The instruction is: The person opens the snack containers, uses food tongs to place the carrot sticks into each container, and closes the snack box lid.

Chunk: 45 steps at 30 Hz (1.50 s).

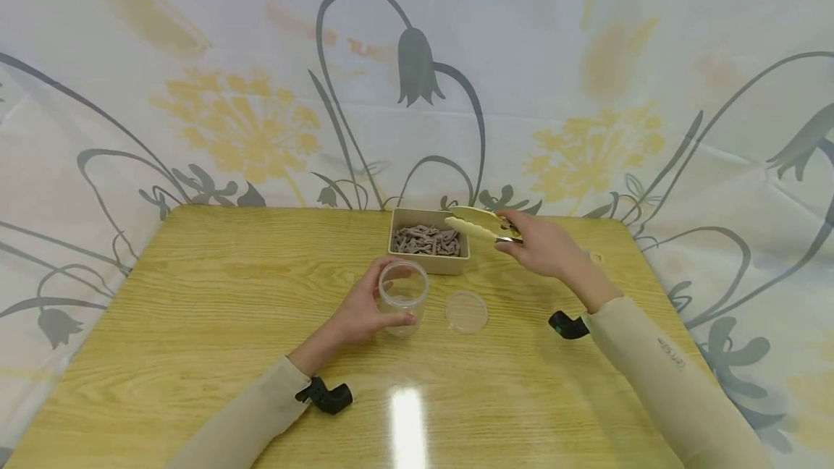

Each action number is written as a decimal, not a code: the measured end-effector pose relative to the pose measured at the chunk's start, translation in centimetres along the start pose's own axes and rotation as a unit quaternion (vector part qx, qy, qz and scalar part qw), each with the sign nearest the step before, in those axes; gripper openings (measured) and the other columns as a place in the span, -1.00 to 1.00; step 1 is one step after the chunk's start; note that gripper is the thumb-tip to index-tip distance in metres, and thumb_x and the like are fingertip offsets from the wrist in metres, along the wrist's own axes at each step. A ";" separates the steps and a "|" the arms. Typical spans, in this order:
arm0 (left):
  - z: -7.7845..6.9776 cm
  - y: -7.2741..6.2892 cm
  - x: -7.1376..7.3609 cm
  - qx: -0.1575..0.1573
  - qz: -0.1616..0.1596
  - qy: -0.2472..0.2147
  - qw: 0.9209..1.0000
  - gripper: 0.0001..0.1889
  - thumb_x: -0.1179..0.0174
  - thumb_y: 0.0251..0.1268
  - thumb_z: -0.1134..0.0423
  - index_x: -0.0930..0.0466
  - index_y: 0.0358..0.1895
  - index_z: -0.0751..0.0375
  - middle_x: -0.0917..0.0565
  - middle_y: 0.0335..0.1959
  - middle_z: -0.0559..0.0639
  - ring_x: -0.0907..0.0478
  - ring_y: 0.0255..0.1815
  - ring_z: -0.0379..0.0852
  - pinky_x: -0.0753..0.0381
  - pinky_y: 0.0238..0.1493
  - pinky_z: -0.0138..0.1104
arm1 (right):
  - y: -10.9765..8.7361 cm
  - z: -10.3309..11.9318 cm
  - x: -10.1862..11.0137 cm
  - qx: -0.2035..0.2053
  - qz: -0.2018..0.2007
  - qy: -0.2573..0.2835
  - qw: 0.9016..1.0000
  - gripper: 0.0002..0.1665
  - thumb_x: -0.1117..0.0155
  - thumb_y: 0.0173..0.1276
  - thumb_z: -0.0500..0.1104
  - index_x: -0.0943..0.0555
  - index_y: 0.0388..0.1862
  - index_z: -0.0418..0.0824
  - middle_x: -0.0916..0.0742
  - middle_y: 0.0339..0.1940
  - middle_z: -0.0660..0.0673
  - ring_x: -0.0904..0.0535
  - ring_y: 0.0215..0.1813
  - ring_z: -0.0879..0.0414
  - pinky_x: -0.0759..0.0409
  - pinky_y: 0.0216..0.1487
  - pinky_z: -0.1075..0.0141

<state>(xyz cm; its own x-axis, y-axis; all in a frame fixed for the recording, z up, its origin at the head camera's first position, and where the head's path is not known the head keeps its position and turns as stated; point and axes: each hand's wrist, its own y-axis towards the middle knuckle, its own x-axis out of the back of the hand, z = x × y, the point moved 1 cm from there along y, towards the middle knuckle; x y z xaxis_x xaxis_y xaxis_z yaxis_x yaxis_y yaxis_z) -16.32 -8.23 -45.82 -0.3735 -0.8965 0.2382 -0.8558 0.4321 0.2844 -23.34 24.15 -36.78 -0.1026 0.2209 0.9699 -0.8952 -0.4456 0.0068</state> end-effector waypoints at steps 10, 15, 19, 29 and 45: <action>0.1 -0.1 -0.1 0.019 -0.008 -0.013 1.000 -0.12 -0.59 -0.09 0.38 -0.31 0.37 0.05 -0.48 0.28 0.07 -0.38 0.30 0.28 -0.46 0.25 0.12 | 2.4 1.5 0.5 0.030 0.072 -0.062 0.995 -0.16 -0.29 0.42 0.12 -0.30 0.51 -0.25 -0.46 0.42 -0.33 -0.42 0.36 -0.26 -0.43 0.27 -0.17; 0.1 -0.2 0.0 0.030 -0.012 -0.028 0.999 -0.12 -0.59 -0.08 0.39 -0.33 0.37 0.06 -0.46 0.28 0.12 -0.39 0.29 0.32 -0.53 0.19 0.11 | 3.7 2.2 0.1 0.046 0.097 -0.073 0.991 -0.19 -0.32 0.40 0.11 -0.35 0.49 -0.26 -0.47 0.40 -0.33 -0.43 0.34 -0.26 -0.46 0.26 -0.15; 0.1 -0.3 0.1 0.031 -0.015 -0.029 0.999 -0.13 -0.59 -0.10 0.40 -0.35 0.36 0.10 -0.47 0.27 0.16 -0.42 0.26 0.35 -0.57 0.12 0.11 | 4.8 2.6 -0.4 0.057 0.110 -0.084 0.989 -0.18 -0.33 0.39 0.12 -0.36 0.49 -0.24 -0.50 0.38 -0.31 -0.45 0.33 -0.24 -0.48 0.24 -0.13; 0.1 -0.1 0.2 0.038 -0.006 -0.029 0.999 -0.14 -0.57 -0.07 0.43 -0.32 0.37 0.14 -0.43 0.30 0.31 -0.42 0.26 0.36 -0.61 0.10 -0.04 | 7.3 3.9 0.3 0.049 0.164 -0.064 0.983 -0.20 -0.32 0.41 0.08 -0.36 0.48 -0.29 -0.49 0.39 -0.31 -0.41 0.37 -0.25 -0.40 0.32 -0.14; 0.4 0.5 0.1 0.023 -0.004 -0.045 0.999 -0.13 -0.55 -0.06 0.47 -0.31 0.38 0.16 -0.40 0.30 0.34 -0.42 0.23 0.42 -0.57 0.13 0.06 | 7.2 4.0 0.8 0.032 0.132 -0.080 0.987 -0.37 -0.36 0.39 0.05 -0.50 0.39 -0.05 -0.65 0.24 -0.16 -0.53 0.14 -0.23 -0.58 -0.30 0.11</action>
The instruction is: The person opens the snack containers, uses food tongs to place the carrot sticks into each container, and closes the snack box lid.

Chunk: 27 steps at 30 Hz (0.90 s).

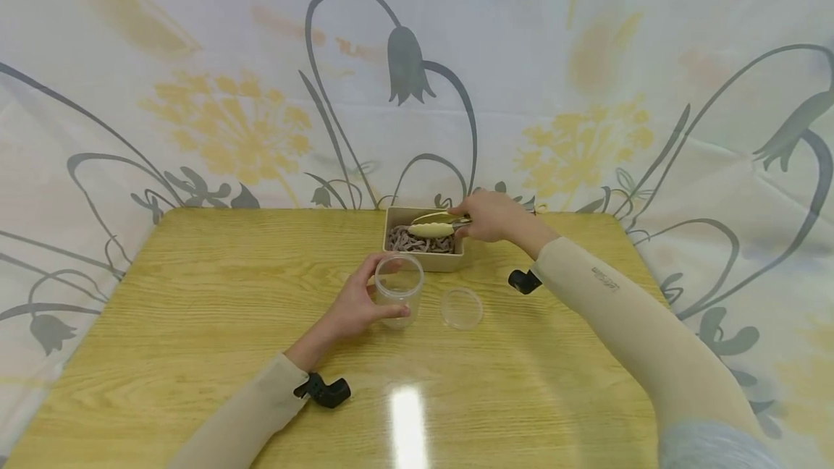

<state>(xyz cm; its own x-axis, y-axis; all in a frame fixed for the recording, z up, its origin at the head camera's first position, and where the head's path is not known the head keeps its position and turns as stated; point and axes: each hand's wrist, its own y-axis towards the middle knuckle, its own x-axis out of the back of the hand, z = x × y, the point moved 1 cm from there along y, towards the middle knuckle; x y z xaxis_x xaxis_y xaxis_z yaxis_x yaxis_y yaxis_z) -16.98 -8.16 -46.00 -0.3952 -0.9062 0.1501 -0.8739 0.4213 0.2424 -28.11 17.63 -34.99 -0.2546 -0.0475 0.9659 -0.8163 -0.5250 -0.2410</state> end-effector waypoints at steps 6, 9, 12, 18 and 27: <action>0.0 0.1 -0.1 -0.008 -0.005 0.003 1.000 -0.11 -0.56 -0.08 0.47 -0.31 0.39 0.15 -0.44 0.28 0.26 -0.42 0.23 0.41 -0.60 0.12 0.02 | -0.5 -0.6 -0.2 0.030 -0.027 -0.004 0.999 -0.39 -0.35 0.39 0.05 -0.52 0.37 -0.08 -0.72 0.07 -0.14 -0.62 -0.11 -0.08 -0.63 -0.19 0.07; 0.0 0.1 -0.1 -0.013 -0.006 0.006 1.000 -0.11 -0.57 -0.09 0.47 -0.32 0.39 0.13 -0.45 0.27 0.23 -0.38 0.28 0.37 -0.56 0.17 0.05 | -0.9 -0.8 -0.2 0.026 -0.027 0.010 0.999 -0.40 -0.33 0.41 0.04 -0.52 0.38 -0.08 -0.76 -0.17 -0.13 -0.46 -0.50 0.08 -0.48 -0.49 0.22; 0.0 0.1 -0.1 -0.015 -0.009 0.012 1.000 -0.11 -0.57 -0.10 0.46 -0.33 0.39 0.12 -0.46 0.27 0.21 -0.35 0.31 0.33 -0.51 0.22 0.09 | -1.3 -1.1 0.0 0.015 -0.031 0.023 0.999 -0.39 -0.33 0.41 0.05 -0.50 0.40 -0.05 -0.69 -0.43 -0.12 -0.19 -0.65 0.16 -0.27 -0.61 0.29; -0.1 0.1 -0.1 -0.008 -0.014 0.018 1.000 -0.10 -0.57 -0.10 0.46 -0.32 0.39 0.14 -0.46 0.28 0.22 -0.36 0.32 0.30 -0.49 0.23 0.09 | -2.0 -1.6 0.4 0.013 -0.060 0.010 0.998 -0.39 -0.35 0.39 0.05 -0.52 0.39 -0.02 -0.72 -0.42 -0.09 -0.43 -0.53 0.08 -0.45 -0.50 0.20; 0.0 0.1 -0.1 -0.009 -0.017 0.000 1.000 -0.11 -0.54 -0.09 0.52 -0.31 0.39 0.20 -0.43 0.28 0.30 -0.36 0.31 0.36 -0.49 0.21 0.14 | -3.4 -1.8 1.4 0.023 -0.106 0.034 0.993 -0.42 -0.37 0.37 0.05 -0.56 0.35 -0.01 -0.58 -0.63 -0.03 -0.33 -0.62 0.10 -0.36 -0.54 0.24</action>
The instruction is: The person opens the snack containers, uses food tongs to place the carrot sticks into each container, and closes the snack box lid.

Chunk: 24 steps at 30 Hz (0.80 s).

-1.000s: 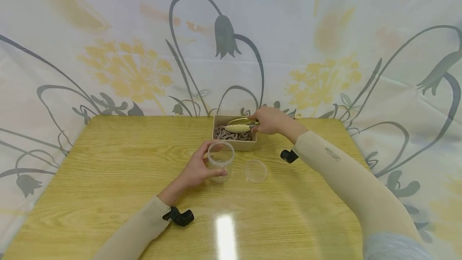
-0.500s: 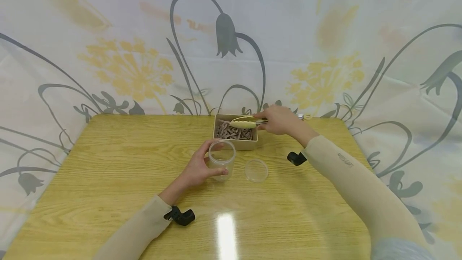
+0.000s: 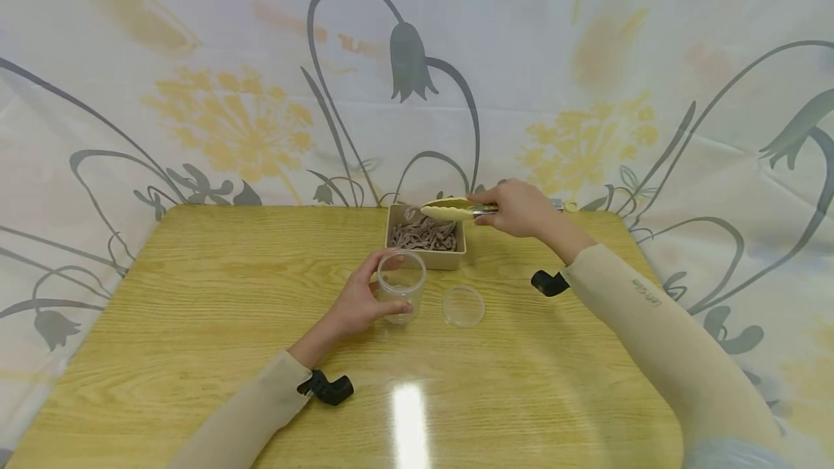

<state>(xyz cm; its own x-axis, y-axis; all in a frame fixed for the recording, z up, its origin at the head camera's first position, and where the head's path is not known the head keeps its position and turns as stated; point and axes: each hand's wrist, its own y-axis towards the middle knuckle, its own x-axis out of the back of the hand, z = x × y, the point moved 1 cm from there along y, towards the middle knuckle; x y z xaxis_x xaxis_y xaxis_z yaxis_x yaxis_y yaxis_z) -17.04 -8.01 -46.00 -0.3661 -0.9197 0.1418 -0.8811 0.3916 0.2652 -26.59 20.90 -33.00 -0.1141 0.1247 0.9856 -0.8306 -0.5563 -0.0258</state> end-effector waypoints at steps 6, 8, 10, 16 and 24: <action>-0.1 0.0 -0.1 -0.003 -0.011 0.025 1.000 -0.10 -0.58 -0.10 0.44 -0.33 0.39 0.12 -0.47 0.27 0.22 -0.38 0.32 0.17 -0.49 0.24 0.09 | -0.5 -0.1 0.5 0.006 -0.025 0.028 0.999 -0.42 -0.41 0.35 -0.01 -0.58 0.33 -0.05 -0.75 -0.38 -0.10 -0.27 -0.66 0.14 -0.31 -0.54 0.25; -0.1 0.0 -0.1 -0.006 -0.015 0.035 0.999 -0.11 -0.59 -0.09 0.41 -0.33 0.40 0.10 -0.47 0.27 0.25 -0.37 0.32 0.15 -0.48 0.25 0.10 | -0.6 -0.1 0.5 0.007 -0.029 0.037 0.999 -0.42 -0.40 0.35 -0.02 -0.57 0.34 -0.06 -0.78 -0.26 -0.16 -0.25 -0.67 0.14 -0.30 -0.56 0.25; 0.0 0.1 -0.1 -0.006 -0.018 0.040 0.999 -0.11 -0.59 -0.08 0.37 -0.33 0.40 0.09 -0.46 0.27 0.27 -0.36 0.32 0.17 -0.46 0.25 0.12 | -0.8 -0.1 0.6 0.010 -0.035 0.047 0.998 -0.42 -0.41 0.35 -0.04 -0.57 0.33 -0.07 -0.78 -0.09 -0.19 -0.25 -0.68 0.15 -0.30 -0.56 0.25; 0.1 0.3 -0.2 -0.005 -0.029 0.042 0.999 -0.10 -0.58 -0.06 0.39 -0.31 0.42 0.12 -0.43 0.29 0.25 -0.33 0.33 0.24 -0.46 0.25 0.14 | -1.1 -0.1 0.5 0.013 -0.040 0.057 0.997 -0.43 -0.40 0.35 -0.07 -0.57 0.33 -0.06 -0.71 -0.55 -0.05 -0.15 -0.73 0.18 -0.26 -0.61 0.26; 0.0 0.3 -0.2 -0.005 -0.025 0.034 0.999 -0.10 -0.57 -0.05 0.41 -0.30 0.43 0.16 -0.42 0.31 0.30 -0.31 0.35 0.24 -0.43 0.26 0.18 | -1.6 -0.3 0.6 0.004 -0.044 0.100 0.994 -0.45 -0.40 0.36 -0.06 -0.58 0.32 -0.10 -0.44 -0.84 0.00 -0.08 -0.77 0.22 -0.21 -0.63 0.29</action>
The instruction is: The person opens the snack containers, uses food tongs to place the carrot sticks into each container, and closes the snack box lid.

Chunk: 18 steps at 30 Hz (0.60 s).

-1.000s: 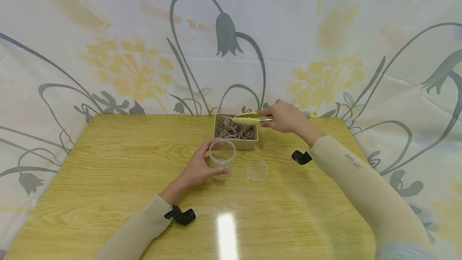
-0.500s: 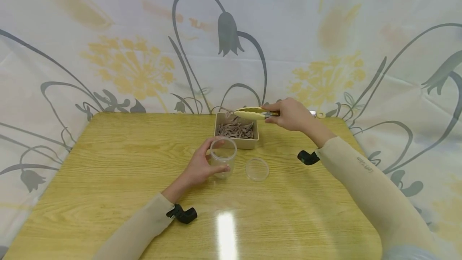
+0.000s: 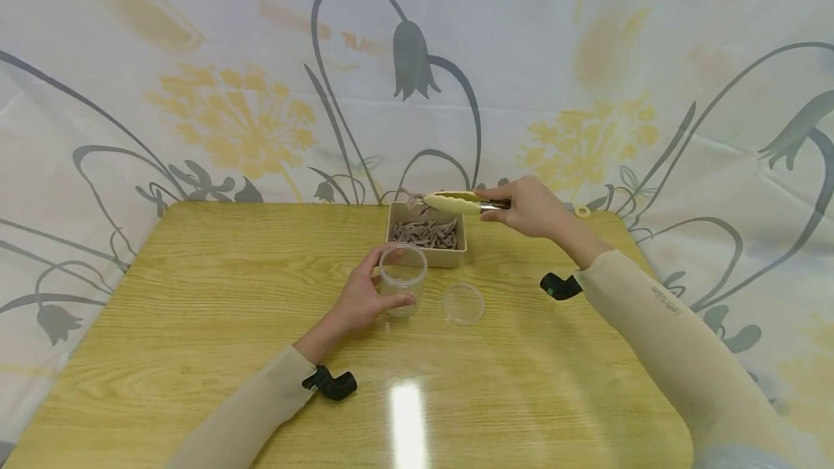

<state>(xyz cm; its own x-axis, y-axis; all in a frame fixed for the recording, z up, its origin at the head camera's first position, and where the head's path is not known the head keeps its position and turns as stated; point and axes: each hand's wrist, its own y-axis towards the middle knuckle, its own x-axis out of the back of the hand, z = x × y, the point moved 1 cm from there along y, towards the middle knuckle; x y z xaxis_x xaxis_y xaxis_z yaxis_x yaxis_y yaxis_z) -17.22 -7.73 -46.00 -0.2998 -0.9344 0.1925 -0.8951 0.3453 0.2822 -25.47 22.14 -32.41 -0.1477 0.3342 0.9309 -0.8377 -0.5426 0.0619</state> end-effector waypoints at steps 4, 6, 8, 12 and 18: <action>-0.1 0.0 0.0 0.005 0.001 0.005 1.000 -0.09 -0.58 -0.06 0.39 -0.30 0.43 0.12 -0.43 0.29 0.26 -0.34 0.34 0.19 -0.45 0.26 0.13 | -0.5 0.3 0.6 0.014 -0.016 0.018 1.000 -0.46 -0.39 0.36 -0.06 -0.59 0.31 -0.11 -0.61 -0.71 0.09 -0.07 -0.78 0.24 -0.20 -0.63 0.31; -0.1 0.0 0.0 0.004 0.001 0.008 1.000 -0.08 -0.58 -0.07 0.38 -0.29 0.43 0.11 -0.43 0.29 0.25 -0.34 0.33 0.18 -0.45 0.26 0.13 | -0.9 0.8 0.9 0.022 -0.024 0.033 0.999 -0.46 -0.39 0.36 -0.06 -0.59 0.30 -0.13 -0.64 -0.67 0.10 -0.08 -0.77 0.25 -0.20 -0.63 0.31; -0.1 0.0 -0.1 0.002 0.001 0.007 1.000 -0.07 -0.59 -0.07 0.38 -0.29 0.43 0.11 -0.43 0.29 0.24 -0.34 0.33 0.17 -0.47 0.25 0.11 | -1.3 1.3 1.2 0.037 -0.035 0.049 0.998 -0.46 -0.40 0.35 -0.07 -0.60 0.29 -0.15 -0.64 -0.68 0.10 -0.08 -0.77 0.25 -0.19 -0.64 0.32; 0.0 0.1 -0.1 0.001 -0.001 0.010 1.000 -0.06 -0.59 -0.08 0.37 -0.28 0.44 0.11 -0.43 0.29 0.24 -0.35 0.32 0.19 -0.48 0.25 0.10 | -2.0 2.2 1.1 0.081 -0.043 0.079 0.993 -0.48 -0.44 0.31 -0.16 -0.62 0.24 -0.22 -0.75 -0.54 0.02 -0.25 -0.77 0.30 -0.21 -0.68 0.34; -0.1 0.0 -0.1 0.016 -0.004 0.030 0.999 -0.09 -0.59 -0.05 0.32 -0.29 0.43 0.13 -0.45 0.28 0.20 -0.35 0.34 0.15 -0.48 0.27 0.04 | -2.9 3.4 0.0 0.119 -0.016 0.110 0.987 -0.49 -0.45 0.30 -0.21 -0.63 0.23 -0.24 -0.81 -0.28 -0.03 -0.17 -0.79 0.34 -0.17 -0.70 0.37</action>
<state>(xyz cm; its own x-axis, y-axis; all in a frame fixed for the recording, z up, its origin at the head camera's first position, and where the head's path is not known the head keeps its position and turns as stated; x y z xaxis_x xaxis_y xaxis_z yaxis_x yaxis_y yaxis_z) -17.18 -7.67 -45.95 -0.2730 -0.9297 0.2473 -0.9075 0.3342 0.2545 -21.27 21.04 -31.34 -0.2567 0.4992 0.8276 -0.7003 -0.6862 0.1967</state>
